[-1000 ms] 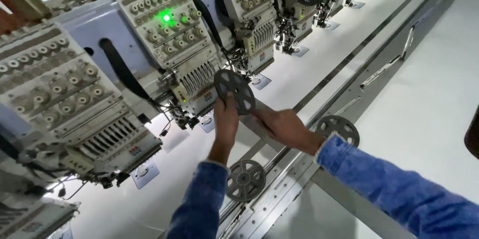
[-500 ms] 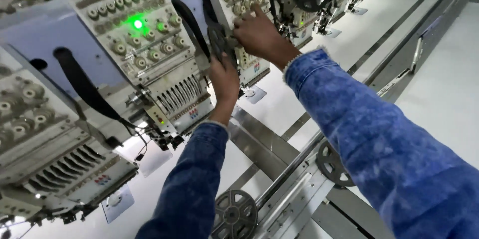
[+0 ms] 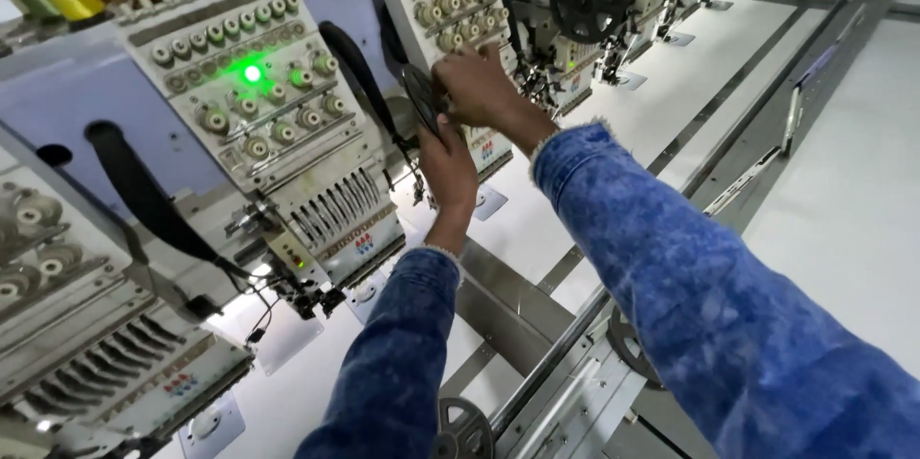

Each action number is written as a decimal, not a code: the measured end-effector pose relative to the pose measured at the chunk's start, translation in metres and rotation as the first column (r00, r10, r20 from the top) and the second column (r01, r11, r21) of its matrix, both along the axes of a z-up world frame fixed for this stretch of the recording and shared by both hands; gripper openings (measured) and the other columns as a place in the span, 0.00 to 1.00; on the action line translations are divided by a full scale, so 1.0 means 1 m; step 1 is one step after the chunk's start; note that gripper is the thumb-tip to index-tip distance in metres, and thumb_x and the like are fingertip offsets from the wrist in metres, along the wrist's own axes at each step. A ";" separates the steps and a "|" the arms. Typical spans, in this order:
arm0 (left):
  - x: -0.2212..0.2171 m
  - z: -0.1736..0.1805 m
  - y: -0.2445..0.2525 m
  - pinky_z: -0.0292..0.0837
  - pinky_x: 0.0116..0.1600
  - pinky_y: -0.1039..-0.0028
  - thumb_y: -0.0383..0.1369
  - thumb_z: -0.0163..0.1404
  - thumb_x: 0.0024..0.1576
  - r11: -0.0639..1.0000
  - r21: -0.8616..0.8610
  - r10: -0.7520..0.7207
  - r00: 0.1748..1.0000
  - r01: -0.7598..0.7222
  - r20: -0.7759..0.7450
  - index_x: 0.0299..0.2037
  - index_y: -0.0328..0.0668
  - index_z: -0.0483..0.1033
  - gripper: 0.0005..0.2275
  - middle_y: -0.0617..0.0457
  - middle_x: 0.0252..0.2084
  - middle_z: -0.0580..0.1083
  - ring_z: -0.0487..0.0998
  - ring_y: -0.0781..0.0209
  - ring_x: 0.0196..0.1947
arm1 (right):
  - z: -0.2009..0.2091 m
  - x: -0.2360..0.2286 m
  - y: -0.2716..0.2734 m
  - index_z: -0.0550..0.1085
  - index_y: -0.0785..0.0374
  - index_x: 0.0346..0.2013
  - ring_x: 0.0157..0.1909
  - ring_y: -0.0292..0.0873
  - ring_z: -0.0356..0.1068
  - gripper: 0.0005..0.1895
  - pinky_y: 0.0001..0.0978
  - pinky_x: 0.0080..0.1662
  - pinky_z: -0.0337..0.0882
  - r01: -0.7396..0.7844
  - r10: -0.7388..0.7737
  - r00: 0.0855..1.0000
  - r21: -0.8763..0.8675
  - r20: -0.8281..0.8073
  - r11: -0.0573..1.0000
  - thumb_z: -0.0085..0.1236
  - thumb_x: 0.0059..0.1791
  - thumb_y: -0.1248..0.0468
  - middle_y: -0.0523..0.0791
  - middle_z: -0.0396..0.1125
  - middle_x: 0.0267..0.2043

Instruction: Threading an industrial embroidery machine by mounting a spool and guiding the thread through the machine's tensioners and guides.

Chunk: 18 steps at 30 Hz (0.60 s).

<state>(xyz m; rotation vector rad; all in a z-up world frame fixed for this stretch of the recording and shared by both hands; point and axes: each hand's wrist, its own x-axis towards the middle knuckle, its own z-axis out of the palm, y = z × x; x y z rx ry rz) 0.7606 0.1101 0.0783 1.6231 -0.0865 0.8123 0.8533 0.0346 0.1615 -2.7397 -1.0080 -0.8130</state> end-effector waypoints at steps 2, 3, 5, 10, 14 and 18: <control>0.002 0.002 -0.005 0.70 0.58 0.38 0.40 0.29 0.73 1.000 -0.010 -0.013 1.000 0.013 -0.020 0.68 0.33 0.54 0.20 0.29 0.59 0.68 0.70 0.31 0.62 | -0.009 0.011 -0.001 0.75 0.51 0.40 0.56 0.49 0.67 0.10 0.64 0.58 0.57 -0.018 0.021 0.999 0.072 -0.029 0.997 0.62 0.44 0.62 0.39 0.69 0.41; 0.002 0.002 -0.007 0.68 0.63 0.39 0.43 0.29 0.73 1.000 -0.022 -0.019 0.999 0.018 -0.047 0.69 0.35 0.53 0.21 0.30 0.63 0.66 0.68 0.32 0.64 | -0.014 0.015 -0.001 0.75 0.51 0.41 0.57 0.50 0.67 0.10 0.62 0.58 0.59 -0.041 0.051 0.997 0.144 -0.063 0.989 0.59 0.45 0.64 0.39 0.69 0.42; 0.000 0.008 -0.004 0.64 0.67 0.39 0.44 0.30 0.72 0.999 -0.023 -0.041 0.998 0.040 -0.055 0.71 0.37 0.50 0.23 0.31 0.66 0.64 0.66 0.33 0.66 | -0.034 0.041 -0.003 0.75 0.51 0.42 0.57 0.51 0.67 0.11 0.62 0.57 0.61 -0.046 0.063 0.995 0.189 -0.083 0.981 0.59 0.45 0.63 0.40 0.70 0.43; -0.019 0.029 -0.004 0.61 0.71 0.41 0.47 0.29 0.72 0.988 -0.020 -0.156 0.986 0.155 -0.055 0.77 0.45 0.40 0.27 0.33 0.72 0.58 0.61 0.34 0.70 | -0.037 0.034 -0.008 0.75 0.54 0.41 0.53 0.55 0.70 0.12 0.61 0.57 0.66 -0.087 0.122 0.989 0.346 -0.081 0.934 0.54 0.43 0.69 0.42 0.72 0.39; -0.037 0.047 -0.009 0.59 0.72 0.41 0.46 0.27 0.72 0.980 -0.029 -0.196 0.977 0.194 -0.086 0.78 0.50 0.34 0.27 0.32 0.74 0.54 0.58 0.33 0.72 | -0.028 0.010 -0.012 0.76 0.55 0.39 0.49 0.57 0.73 0.16 0.60 0.54 0.71 -0.148 0.182 0.983 0.450 -0.033 0.881 0.53 0.40 0.73 0.44 0.75 0.37; -0.061 0.064 -0.018 0.46 0.77 0.42 0.54 0.27 0.68 0.977 -0.048 -0.214 0.953 0.209 -0.216 0.78 0.47 0.34 0.32 0.29 0.76 0.47 0.49 0.31 0.75 | -0.020 -0.019 -0.015 0.75 0.54 0.43 0.48 0.56 0.74 0.16 0.59 0.51 0.72 -0.174 0.259 0.964 0.606 -0.054 0.776 0.55 0.42 0.72 0.45 0.75 0.38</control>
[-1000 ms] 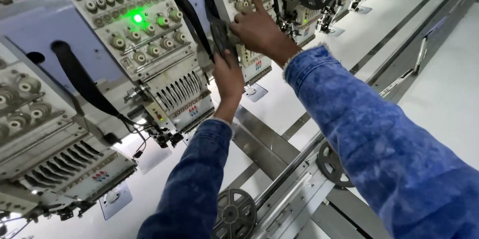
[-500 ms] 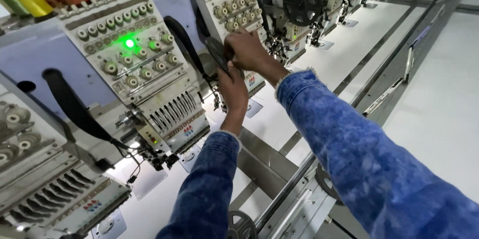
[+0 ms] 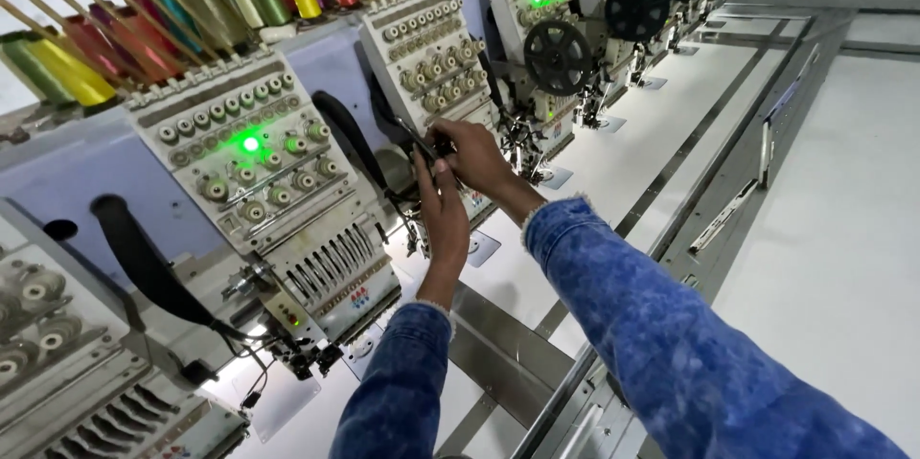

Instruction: Threading an industrial embroidery machine by mounting a spool and guiding the thread through the machine's tensioners and guides.

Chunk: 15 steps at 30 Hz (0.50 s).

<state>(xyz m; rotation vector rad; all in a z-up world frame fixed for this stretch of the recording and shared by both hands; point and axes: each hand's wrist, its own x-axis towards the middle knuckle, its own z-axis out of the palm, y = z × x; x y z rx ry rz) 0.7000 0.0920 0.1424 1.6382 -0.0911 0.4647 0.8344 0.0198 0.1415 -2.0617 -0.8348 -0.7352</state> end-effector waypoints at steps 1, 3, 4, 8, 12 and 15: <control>0.005 -0.003 0.002 0.46 0.77 0.42 0.54 0.27 0.68 1.000 0.001 -0.003 1.000 0.003 0.004 0.78 0.47 0.34 0.32 0.29 0.76 0.47 0.49 0.31 0.75 | 0.002 -0.002 -0.002 0.75 0.54 0.43 0.48 0.56 0.74 0.16 0.59 0.51 0.72 0.003 -0.003 1.000 0.001 0.004 1.000 0.55 0.42 0.72 0.45 0.75 0.38; 0.016 -0.009 0.006 0.56 0.73 0.41 0.52 0.26 0.69 0.999 -0.020 0.033 0.995 -0.031 0.099 0.77 0.48 0.41 0.29 0.28 0.75 0.51 0.55 0.29 0.73 | 0.003 -0.005 -0.004 0.76 0.53 0.47 0.52 0.58 0.74 0.15 0.61 0.55 0.70 -0.008 0.009 0.997 0.011 -0.078 1.000 0.56 0.46 0.70 0.47 0.77 0.42; 0.018 -0.010 0.007 0.56 0.73 0.41 0.52 0.26 0.69 0.999 -0.020 0.032 0.994 -0.030 0.102 0.77 0.48 0.41 0.29 0.28 0.75 0.51 0.55 0.29 0.73 | 0.005 -0.007 -0.005 0.76 0.53 0.47 0.52 0.58 0.74 0.15 0.61 0.55 0.70 -0.007 0.008 0.997 0.011 -0.075 1.000 0.56 0.46 0.70 0.47 0.77 0.42; 0.028 -0.013 0.011 0.62 0.70 0.42 0.39 0.33 0.70 0.995 0.007 0.091 0.971 -0.095 0.221 0.75 0.43 0.50 0.23 0.26 0.70 0.58 0.60 0.27 0.70 | 0.005 -0.001 -0.009 0.76 0.52 0.47 0.54 0.58 0.74 0.13 0.62 0.57 0.69 -0.048 0.058 0.988 0.073 -0.140 0.996 0.55 0.49 0.69 0.47 0.77 0.44; 0.044 -0.021 0.018 0.69 0.65 0.46 0.29 0.40 0.68 0.988 0.019 0.140 0.955 -0.150 0.261 0.69 0.44 0.60 0.19 0.31 0.62 0.68 0.71 0.33 0.62 | 0.005 -0.011 -0.011 0.75 0.54 0.47 0.56 0.60 0.73 0.12 0.65 0.59 0.66 -0.107 0.138 0.967 0.152 -0.212 0.983 0.53 0.50 0.69 0.50 0.77 0.46; 0.070 -0.030 0.023 0.72 0.62 0.52 0.24 0.42 0.66 0.985 0.010 0.167 0.960 -0.174 0.223 0.64 0.49 0.63 0.17 0.44 0.57 0.73 0.75 0.46 0.59 | 0.011 -0.024 -0.015 0.75 0.53 0.49 0.59 0.59 0.71 0.12 0.61 0.61 0.65 -0.152 0.183 0.957 0.151 -0.224 0.977 0.51 0.52 0.67 0.50 0.76 0.48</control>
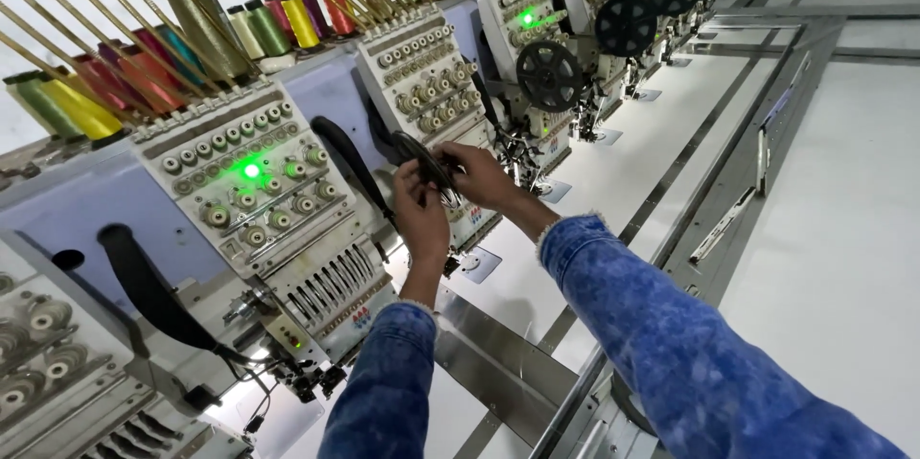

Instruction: Threading an industrial embroidery machine by mounting a spool and guiding the thread through the machine's tensioners and guides.

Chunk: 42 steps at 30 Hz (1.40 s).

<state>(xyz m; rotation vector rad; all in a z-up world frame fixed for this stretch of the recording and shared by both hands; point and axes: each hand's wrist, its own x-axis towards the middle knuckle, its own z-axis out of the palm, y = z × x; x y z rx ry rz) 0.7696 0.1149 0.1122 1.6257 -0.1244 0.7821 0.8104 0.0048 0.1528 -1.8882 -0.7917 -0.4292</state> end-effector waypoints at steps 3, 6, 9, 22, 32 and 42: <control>0.012 -0.003 0.005 0.76 0.57 0.57 0.20 0.44 0.63 0.996 0.040 0.076 0.997 -0.075 -0.025 0.57 0.47 0.66 0.15 0.46 0.51 0.76 0.78 0.50 0.55 | -0.005 -0.003 0.001 0.74 0.58 0.51 0.60 0.63 0.69 0.14 0.63 0.62 0.64 -0.054 0.054 0.999 0.049 -0.007 0.997 0.47 0.53 0.71 0.56 0.75 0.50; 0.031 -0.006 0.012 0.79 0.51 0.58 0.18 0.48 0.61 0.974 0.143 0.181 0.983 -0.178 -0.007 0.53 0.41 0.71 0.12 0.43 0.47 0.77 0.80 0.46 0.51 | -0.008 -0.005 -0.008 0.75 0.59 0.53 0.58 0.64 0.70 0.16 0.63 0.61 0.66 -0.023 0.021 0.999 0.075 0.027 0.997 0.43 0.54 0.71 0.57 0.75 0.49; 0.041 -0.005 0.016 0.81 0.45 0.61 0.19 0.52 0.61 0.960 0.202 0.190 0.981 -0.195 0.044 0.48 0.38 0.75 0.08 0.46 0.41 0.77 0.82 0.49 0.46 | -0.006 -0.026 -0.014 0.75 0.55 0.54 0.52 0.59 0.75 0.17 0.60 0.56 0.70 0.059 -0.064 0.997 0.139 0.038 0.989 0.39 0.61 0.54 0.54 0.75 0.45; 0.009 0.028 0.000 0.84 0.37 0.51 0.18 0.49 0.63 0.885 0.406 0.135 0.959 -0.230 0.249 0.44 0.32 0.72 0.04 0.39 0.37 0.78 0.82 0.39 0.42 | -0.024 -0.015 -0.015 0.70 0.57 0.56 0.35 0.57 0.77 0.14 0.50 0.33 0.78 0.456 -0.384 0.831 -0.098 0.403 0.884 0.52 0.55 0.65 0.52 0.75 0.34; 0.070 0.000 0.011 0.83 0.43 0.64 0.39 0.60 0.58 0.982 -0.185 -0.014 0.975 -0.029 -0.223 0.39 0.50 0.79 0.07 0.58 0.34 0.77 0.81 0.63 0.40 | -0.018 -0.017 -0.007 0.73 0.65 0.53 0.34 0.57 0.78 0.15 0.48 0.33 0.78 0.515 -0.466 0.816 -0.063 0.342 0.855 0.54 0.54 0.61 0.55 0.76 0.34; 0.035 -0.015 0.017 0.82 0.42 0.68 0.47 0.54 0.62 0.967 -0.241 -0.153 0.941 0.080 -0.301 0.53 0.35 0.69 0.22 0.45 0.43 0.74 0.80 0.57 0.38 | -0.011 -0.064 -0.023 0.68 0.70 0.61 0.47 0.60 0.77 0.26 0.54 0.46 0.79 0.316 -0.310 0.945 -0.051 0.109 0.947 0.52 0.56 0.53 0.63 0.73 0.50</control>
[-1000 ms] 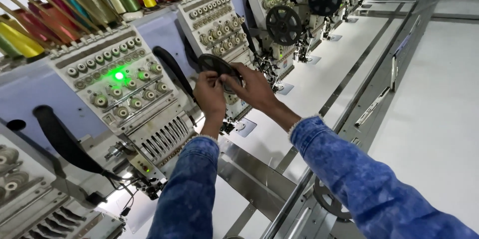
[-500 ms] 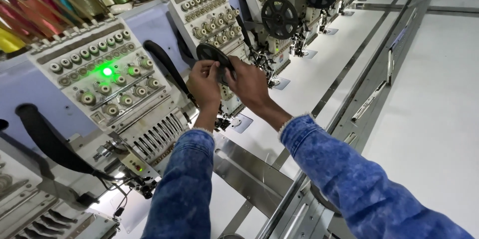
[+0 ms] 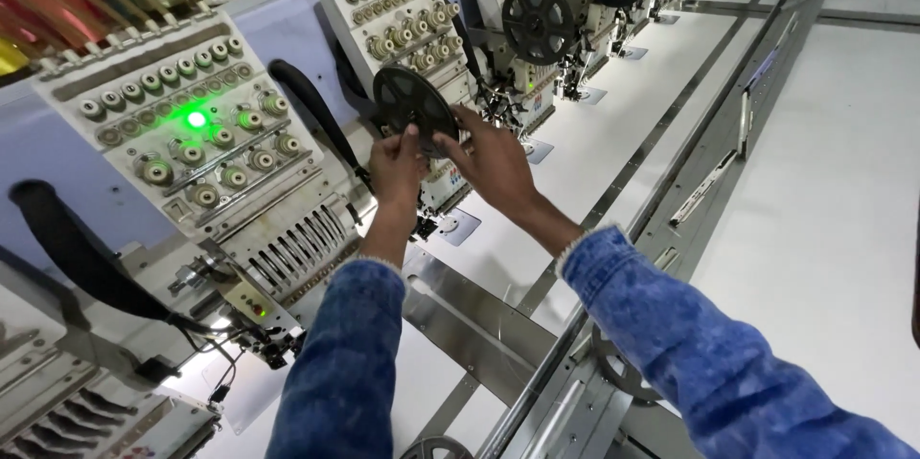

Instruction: Threading an industrial embroidery machine by mounting a spool and guiding the thread through the machine's tensioners and guides.

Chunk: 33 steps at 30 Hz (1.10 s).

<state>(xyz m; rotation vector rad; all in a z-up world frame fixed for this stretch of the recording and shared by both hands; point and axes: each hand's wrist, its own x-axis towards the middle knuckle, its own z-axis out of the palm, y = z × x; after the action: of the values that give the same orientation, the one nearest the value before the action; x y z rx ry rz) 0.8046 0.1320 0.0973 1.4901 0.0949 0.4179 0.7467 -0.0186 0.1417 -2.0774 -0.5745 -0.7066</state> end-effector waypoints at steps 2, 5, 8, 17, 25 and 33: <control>-0.015 -0.008 0.002 0.83 0.43 0.70 0.45 0.52 0.63 0.995 0.094 -0.023 0.999 0.026 -0.029 0.54 0.36 0.69 0.20 0.47 0.43 0.75 0.81 0.59 0.39 | -0.017 -0.006 -0.004 0.68 0.70 0.61 0.47 0.58 0.78 0.26 0.54 0.47 0.78 0.007 -0.009 0.998 -0.030 -0.061 1.000 0.51 0.57 0.53 0.61 0.73 0.51; -0.044 -0.021 0.006 0.83 0.45 0.66 0.42 0.49 0.66 0.947 0.314 -0.061 0.997 0.075 -0.052 0.52 0.38 0.72 0.15 0.46 0.43 0.76 0.81 0.55 0.42 | -0.039 -0.026 -0.012 0.68 0.70 0.62 0.48 0.57 0.77 0.26 0.54 0.49 0.77 0.002 -0.020 0.982 -0.097 -0.187 0.995 0.49 0.57 0.53 0.59 0.73 0.52; -0.046 -0.052 0.016 0.80 0.47 0.59 0.39 0.47 0.66 0.862 0.497 -0.083 0.995 0.100 -0.057 0.49 0.40 0.75 0.11 0.45 0.45 0.77 0.81 0.49 0.46 | -0.059 -0.040 -0.013 0.68 0.68 0.62 0.51 0.59 0.76 0.25 0.58 0.52 0.75 -0.065 -0.004 0.944 -0.196 -0.330 0.978 0.48 0.56 0.54 0.56 0.74 0.52; -0.051 -0.065 0.011 0.73 0.63 0.49 0.46 0.47 0.64 0.817 0.563 -0.091 0.992 0.127 -0.092 0.67 0.27 0.59 0.29 0.29 0.61 0.67 0.73 0.37 0.61 | -0.099 -0.008 0.012 0.51 0.69 0.71 0.58 0.63 0.70 0.37 0.60 0.58 0.73 -0.065 0.059 0.876 0.004 -0.478 0.998 0.55 0.51 0.63 0.62 0.59 0.68; -0.016 -0.103 0.004 0.83 0.34 0.67 0.37 0.53 0.64 0.863 0.504 -0.005 0.999 -0.018 0.044 0.49 0.38 0.79 0.11 0.42 0.36 0.73 0.81 0.48 0.36 | -0.175 0.058 0.021 0.75 0.64 0.55 0.45 0.56 0.77 0.17 0.50 0.47 0.76 -0.141 0.184 0.868 0.127 -0.462 0.982 0.54 0.52 0.63 0.53 0.76 0.43; -0.024 -0.124 -0.012 0.74 0.36 0.63 0.37 0.60 0.59 0.849 0.523 -0.070 0.966 -0.073 0.248 0.61 0.33 0.68 0.24 0.39 0.35 0.75 0.77 0.52 0.28 | -0.225 0.071 0.011 0.79 0.63 0.38 0.30 0.44 0.75 0.06 0.37 0.38 0.77 -0.032 0.156 0.880 0.272 -0.448 0.962 0.55 0.50 0.67 0.51 0.74 0.27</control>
<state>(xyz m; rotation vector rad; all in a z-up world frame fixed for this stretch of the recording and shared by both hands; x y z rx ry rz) 0.7801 0.1200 -0.0264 1.9635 -0.2491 0.6751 0.8172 -0.0072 -0.0837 -1.8660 -0.2878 -0.1894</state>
